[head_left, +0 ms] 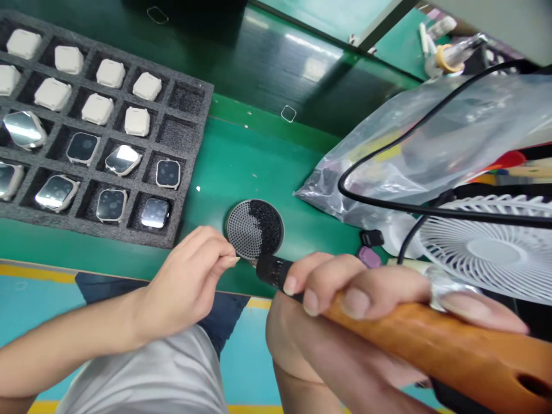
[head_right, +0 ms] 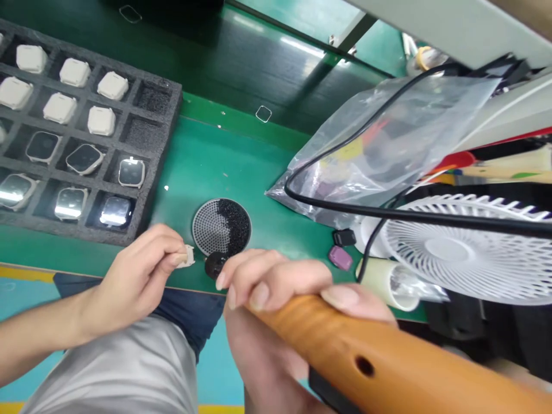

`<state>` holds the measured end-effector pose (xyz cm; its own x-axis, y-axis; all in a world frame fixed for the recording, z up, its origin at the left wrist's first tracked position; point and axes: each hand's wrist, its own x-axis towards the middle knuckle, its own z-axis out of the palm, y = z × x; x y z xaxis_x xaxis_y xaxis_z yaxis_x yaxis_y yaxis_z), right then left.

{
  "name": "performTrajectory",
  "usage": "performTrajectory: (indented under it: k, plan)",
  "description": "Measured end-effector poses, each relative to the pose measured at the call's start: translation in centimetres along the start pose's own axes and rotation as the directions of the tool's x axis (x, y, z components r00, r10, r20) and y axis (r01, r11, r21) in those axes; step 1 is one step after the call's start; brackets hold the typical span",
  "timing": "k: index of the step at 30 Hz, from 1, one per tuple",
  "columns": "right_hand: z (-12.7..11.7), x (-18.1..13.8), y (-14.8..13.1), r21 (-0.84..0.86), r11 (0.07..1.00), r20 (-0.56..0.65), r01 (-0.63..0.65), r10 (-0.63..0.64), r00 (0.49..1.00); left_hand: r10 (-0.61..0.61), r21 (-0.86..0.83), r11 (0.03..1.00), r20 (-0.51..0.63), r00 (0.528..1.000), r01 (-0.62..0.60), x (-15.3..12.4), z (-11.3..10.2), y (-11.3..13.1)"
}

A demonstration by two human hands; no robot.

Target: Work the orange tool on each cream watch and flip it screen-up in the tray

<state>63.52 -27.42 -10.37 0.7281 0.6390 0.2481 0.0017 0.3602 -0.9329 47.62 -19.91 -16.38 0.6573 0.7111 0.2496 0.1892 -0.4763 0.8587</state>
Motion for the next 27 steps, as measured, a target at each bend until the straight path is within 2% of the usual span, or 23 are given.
performTrajectory:
  k: [2,4,7,9,11,14,20,27]
  plan:
    - [-0.2,-0.3,-0.9,-0.006,1.0,0.01,0.008,-0.008,1.0,-0.145,-0.224,0.963,0.044,0.988,0.151,-0.4,-0.1,0.6]
    - [-0.5,-0.4,-1.9,-0.01,0.997,0.036,-0.07,0.071,0.997,-0.278,-0.367,0.88,0.114,0.954,0.301,-0.8,0.0,1.0]
    - [-0.5,-0.4,-2.6,-0.008,0.991,0.016,-0.134,0.134,0.991,-0.399,-0.487,0.749,0.209,0.893,0.449,-1.2,0.2,1.4]
    - [-0.4,-0.4,-2.2,0.015,0.994,0.029,-0.111,0.11,0.993,-0.445,-0.535,0.673,0.259,0.857,0.511,-1.4,0.3,1.4]
    - [-0.1,-0.4,-1.4,0.034,0.996,0.069,-0.088,0.086,0.994,-0.471,-0.562,0.62,0.29,0.833,0.547,-1.5,0.4,1.3]
    - [0.2,-0.4,-0.5,0.058,0.996,0.14,-0.067,0.059,0.988,-0.485,-0.576,0.594,0.3,0.821,0.562,-1.7,0.6,1.1]
    - [0.2,-1.0,-0.4,-0.006,0.999,-0.005,-0.049,0.049,0.999,-0.504,-0.577,0.57,0.317,0.803,0.585,-1.9,0.9,0.9]
    - [-0.3,-0.8,0.1,0.012,0.999,0.093,-0.042,0.04,0.995,-0.514,-0.575,0.568,0.311,0.8,0.589,-1.9,0.9,0.8]
